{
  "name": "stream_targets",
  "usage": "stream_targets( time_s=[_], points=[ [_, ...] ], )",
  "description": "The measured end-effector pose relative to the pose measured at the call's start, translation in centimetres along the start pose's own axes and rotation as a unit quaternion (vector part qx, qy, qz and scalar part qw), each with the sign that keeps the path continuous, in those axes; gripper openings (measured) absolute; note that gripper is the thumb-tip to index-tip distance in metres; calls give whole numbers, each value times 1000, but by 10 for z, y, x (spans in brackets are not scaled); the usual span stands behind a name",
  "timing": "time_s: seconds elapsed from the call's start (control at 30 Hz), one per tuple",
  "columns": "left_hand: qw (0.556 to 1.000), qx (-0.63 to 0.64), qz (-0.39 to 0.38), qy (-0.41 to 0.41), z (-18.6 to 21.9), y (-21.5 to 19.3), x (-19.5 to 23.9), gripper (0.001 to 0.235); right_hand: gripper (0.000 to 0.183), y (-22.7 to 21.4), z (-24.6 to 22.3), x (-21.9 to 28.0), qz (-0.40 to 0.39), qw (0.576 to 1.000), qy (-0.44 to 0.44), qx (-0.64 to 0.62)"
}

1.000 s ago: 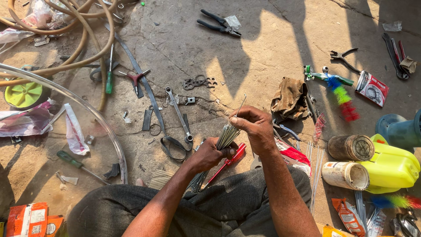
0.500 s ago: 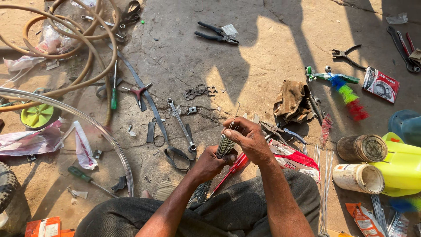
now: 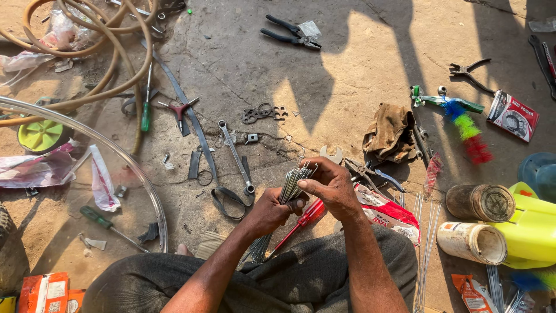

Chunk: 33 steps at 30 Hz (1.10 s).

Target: The person is assembling a bicycle wheel by inserting spokes into the hub. They hold a bundle of spokes, separate them, and insert them one by one into the hub flanges, then arrange them around the hub.

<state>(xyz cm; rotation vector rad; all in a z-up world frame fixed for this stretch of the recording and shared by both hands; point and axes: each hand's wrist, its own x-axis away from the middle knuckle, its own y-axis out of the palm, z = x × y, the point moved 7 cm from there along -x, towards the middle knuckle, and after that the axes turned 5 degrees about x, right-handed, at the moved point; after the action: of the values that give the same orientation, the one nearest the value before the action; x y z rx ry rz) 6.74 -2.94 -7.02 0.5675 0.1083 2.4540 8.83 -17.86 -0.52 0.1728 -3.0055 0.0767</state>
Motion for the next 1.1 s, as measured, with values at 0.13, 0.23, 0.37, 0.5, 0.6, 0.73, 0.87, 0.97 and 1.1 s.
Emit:
stream_targets(
  time_s=[0.13, 0.23, 0.37, 0.5, 0.6, 0.73, 0.87, 0.97, 1.1],
  points=[
    [999, -33, -14, -14, -9, 3, 0, 47, 33, -2, 13, -1, 4, 1000, 6, 3],
    [1000, -21, -21, 0, -10, 4, 1, 54, 28, -2, 10, -1, 4, 1000, -18, -4],
    [1000, 1, -21, 10, -3, 4, 3, 54, 27, 0, 3, -2, -1, 1000, -7, 3],
    [1000, -2, -19, 12, 3, 3, 3, 55, 39, -2, -12, -5, 43, 998, -48, 0],
    [1000, -3, -10, 2, 2, 3, 4, 54, 50, 0, -16, -4, 62, 995, -73, -24],
    [997, -28, -20, 63, 7, 6, 4, 50, 42, 7, -23, -2, 77, 986, -148, 6],
    [999, -7, -14, 40, 1, 5, 2, 43, 26, -8, -38, -9, 165, 963, -213, 6],
    [999, 5, -11, 47, 2, 4, 2, 40, 37, -18, -41, -14, 148, 976, -159, -28],
    [999, -5, -2, 32, -1, -1, 0, 40, 22, -13, -42, 16, 218, 949, -205, 101]
  ],
)
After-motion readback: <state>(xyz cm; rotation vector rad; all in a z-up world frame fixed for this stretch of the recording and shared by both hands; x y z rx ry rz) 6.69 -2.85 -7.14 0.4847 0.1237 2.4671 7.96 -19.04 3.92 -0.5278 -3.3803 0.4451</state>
